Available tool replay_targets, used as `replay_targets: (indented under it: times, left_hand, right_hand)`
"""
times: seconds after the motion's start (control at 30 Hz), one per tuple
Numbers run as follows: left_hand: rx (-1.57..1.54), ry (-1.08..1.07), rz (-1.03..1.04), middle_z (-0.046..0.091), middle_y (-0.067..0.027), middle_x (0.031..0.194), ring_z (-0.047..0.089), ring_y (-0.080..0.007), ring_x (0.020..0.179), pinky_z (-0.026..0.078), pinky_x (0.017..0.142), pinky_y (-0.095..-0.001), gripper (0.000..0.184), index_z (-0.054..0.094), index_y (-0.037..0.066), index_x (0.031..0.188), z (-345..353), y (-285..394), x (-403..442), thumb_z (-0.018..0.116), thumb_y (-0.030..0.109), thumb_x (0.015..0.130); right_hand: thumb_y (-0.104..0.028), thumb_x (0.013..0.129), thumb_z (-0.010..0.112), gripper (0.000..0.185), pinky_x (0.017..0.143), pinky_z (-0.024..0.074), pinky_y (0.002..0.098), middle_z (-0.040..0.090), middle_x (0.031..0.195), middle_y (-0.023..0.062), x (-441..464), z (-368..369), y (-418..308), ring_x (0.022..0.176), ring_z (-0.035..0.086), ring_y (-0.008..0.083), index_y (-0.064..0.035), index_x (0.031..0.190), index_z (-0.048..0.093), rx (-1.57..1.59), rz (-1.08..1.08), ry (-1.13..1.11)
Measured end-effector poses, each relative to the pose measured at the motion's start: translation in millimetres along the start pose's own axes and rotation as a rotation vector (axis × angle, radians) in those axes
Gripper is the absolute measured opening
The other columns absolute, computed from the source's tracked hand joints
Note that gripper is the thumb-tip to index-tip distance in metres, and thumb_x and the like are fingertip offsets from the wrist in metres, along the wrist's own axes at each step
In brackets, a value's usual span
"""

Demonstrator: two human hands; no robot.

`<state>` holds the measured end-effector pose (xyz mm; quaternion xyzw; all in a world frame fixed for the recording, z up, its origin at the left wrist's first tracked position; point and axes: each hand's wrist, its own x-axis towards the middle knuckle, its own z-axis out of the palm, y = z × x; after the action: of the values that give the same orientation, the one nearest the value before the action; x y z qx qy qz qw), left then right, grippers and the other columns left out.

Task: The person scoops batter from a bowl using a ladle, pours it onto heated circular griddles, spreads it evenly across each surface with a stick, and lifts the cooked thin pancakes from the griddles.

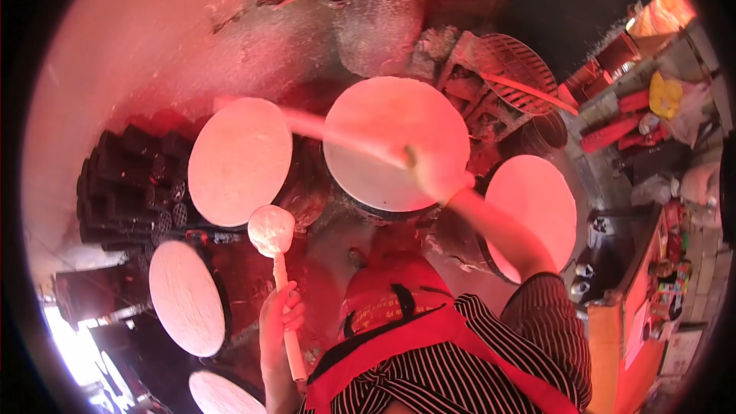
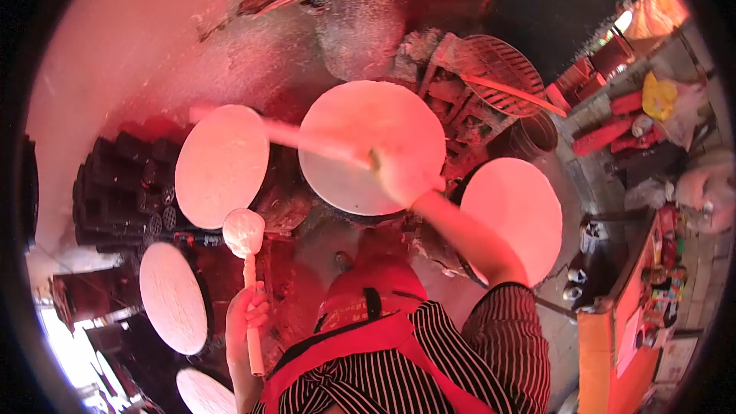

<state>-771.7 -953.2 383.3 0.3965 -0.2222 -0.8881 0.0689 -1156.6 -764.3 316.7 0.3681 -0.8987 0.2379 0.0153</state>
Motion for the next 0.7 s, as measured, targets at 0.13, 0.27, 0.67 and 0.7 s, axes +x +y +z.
replay_targets:
  times: [0.13,0.27,0.67,0.7]
  left_hand:
    - [0.161,-0.010,-0.030,0.043,0.0005,0.073,0.032,-0.0040,0.046,0.025,0.037,-0.0179,0.017,0.054,0.002,0.114,17,19,26,0.053,0.013,0.100]
    - [0.146,-0.053,-0.052,0.043,0.0006,0.072,0.033,-0.0042,0.046,0.025,0.036,-0.0184,0.016,0.053,0.002,0.113,50,20,51,0.052,0.011,0.100]
    - [-0.186,-0.060,-0.053,0.046,-0.0037,0.076,0.041,-0.0083,0.050,0.034,0.037,-0.0217,0.023,0.046,-0.004,0.120,217,-67,57,0.041,0.011,0.104]
    - [-0.150,-0.046,-0.036,0.047,-0.0039,0.077,0.041,-0.0082,0.050,0.034,0.037,-0.0214,0.023,0.046,-0.004,0.120,229,-74,55,0.042,0.012,0.104]
  right_hand:
    - [-0.036,0.083,0.069,0.033,0.060,0.0501,0.0395,0.068,0.073,0.0155,75,-121,62,0.061,0.065,0.0276,-0.0076,0.099,0.073,0.037,0.289,0.235]
    - [-0.031,0.085,0.070,0.028,0.052,0.0433,0.0291,0.061,0.065,0.0005,102,-226,187,0.055,0.053,0.0092,-0.0075,0.100,0.074,0.297,0.524,0.598]
    - [-0.021,0.092,0.064,0.022,0.052,0.0419,0.0324,0.061,0.075,0.0036,61,-120,561,0.058,0.051,0.0139,0.0004,0.099,0.066,1.091,0.812,1.116]
    - [-0.019,0.090,0.066,0.024,0.052,0.0425,0.0331,0.063,0.076,0.0037,55,-86,592,0.058,0.052,0.0140,0.0014,0.103,0.067,1.077,0.867,1.111]
